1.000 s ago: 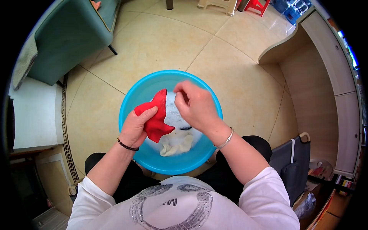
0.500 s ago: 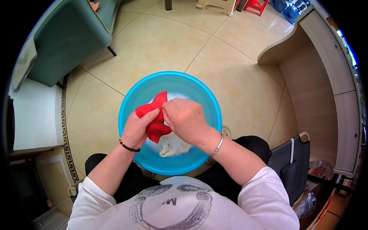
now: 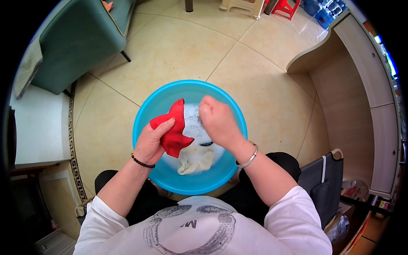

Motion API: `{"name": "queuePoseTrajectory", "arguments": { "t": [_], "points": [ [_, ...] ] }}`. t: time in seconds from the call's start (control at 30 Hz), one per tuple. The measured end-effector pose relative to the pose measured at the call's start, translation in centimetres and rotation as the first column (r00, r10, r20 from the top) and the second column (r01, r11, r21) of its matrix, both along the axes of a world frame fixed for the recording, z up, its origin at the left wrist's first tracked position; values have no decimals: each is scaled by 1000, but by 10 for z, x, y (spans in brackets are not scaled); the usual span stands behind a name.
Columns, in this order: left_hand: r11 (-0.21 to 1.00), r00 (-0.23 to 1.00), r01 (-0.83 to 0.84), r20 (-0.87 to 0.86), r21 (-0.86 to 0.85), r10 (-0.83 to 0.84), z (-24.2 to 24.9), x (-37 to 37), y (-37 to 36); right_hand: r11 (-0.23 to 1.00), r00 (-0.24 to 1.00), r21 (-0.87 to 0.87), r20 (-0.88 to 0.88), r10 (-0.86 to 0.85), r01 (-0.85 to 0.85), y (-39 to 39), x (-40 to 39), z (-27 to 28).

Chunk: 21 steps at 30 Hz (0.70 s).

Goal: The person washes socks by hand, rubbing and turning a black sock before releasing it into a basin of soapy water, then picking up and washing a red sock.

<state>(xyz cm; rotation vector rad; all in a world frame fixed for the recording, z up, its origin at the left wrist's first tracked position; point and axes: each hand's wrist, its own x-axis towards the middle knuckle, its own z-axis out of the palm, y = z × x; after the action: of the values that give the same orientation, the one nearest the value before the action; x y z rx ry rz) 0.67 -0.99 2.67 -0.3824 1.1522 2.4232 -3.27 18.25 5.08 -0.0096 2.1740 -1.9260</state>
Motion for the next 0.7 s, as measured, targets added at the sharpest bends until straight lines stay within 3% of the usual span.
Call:
{"name": "queuePoseTrajectory", "arguments": {
  "t": [0.07,0.1,0.17,0.27,0.4,0.47,0.57,0.63,0.7],
  "points": [
    [1000,1000,4,1,11,-4,2,1,0,912,926,393,-291,240,-113,-5,7,-1],
    [1000,1000,8,-9,8,-8,4,1,0,912,926,394,-290,241,-113,-7,9,-4],
    [1000,1000,12,-19,7,-12,5,2,0,919,824,388,-498,270,-66,-11,11,-10],
    [998,999,27,-45,-50,-30,7,2,2,931,734,365,-639,231,25,-16,14,-14],
    [994,997,43,-55,-103,-49,11,4,4,898,709,438,-650,274,55,-19,16,-11],
    [990,997,41,-63,-137,-50,9,4,5,862,575,486,-750,326,145,-18,15,-16],
    [975,996,21,-76,-220,-39,8,5,6,813,524,551,-756,392,188,-19,17,-13],
    [874,985,60,-115,-482,-131,9,5,7,780,533,598,-728,432,184,-18,17,-15],
    [843,975,57,-153,-535,-164,4,5,6,745,541,642,-697,471,179,-16,17,-15]
  ]
}}
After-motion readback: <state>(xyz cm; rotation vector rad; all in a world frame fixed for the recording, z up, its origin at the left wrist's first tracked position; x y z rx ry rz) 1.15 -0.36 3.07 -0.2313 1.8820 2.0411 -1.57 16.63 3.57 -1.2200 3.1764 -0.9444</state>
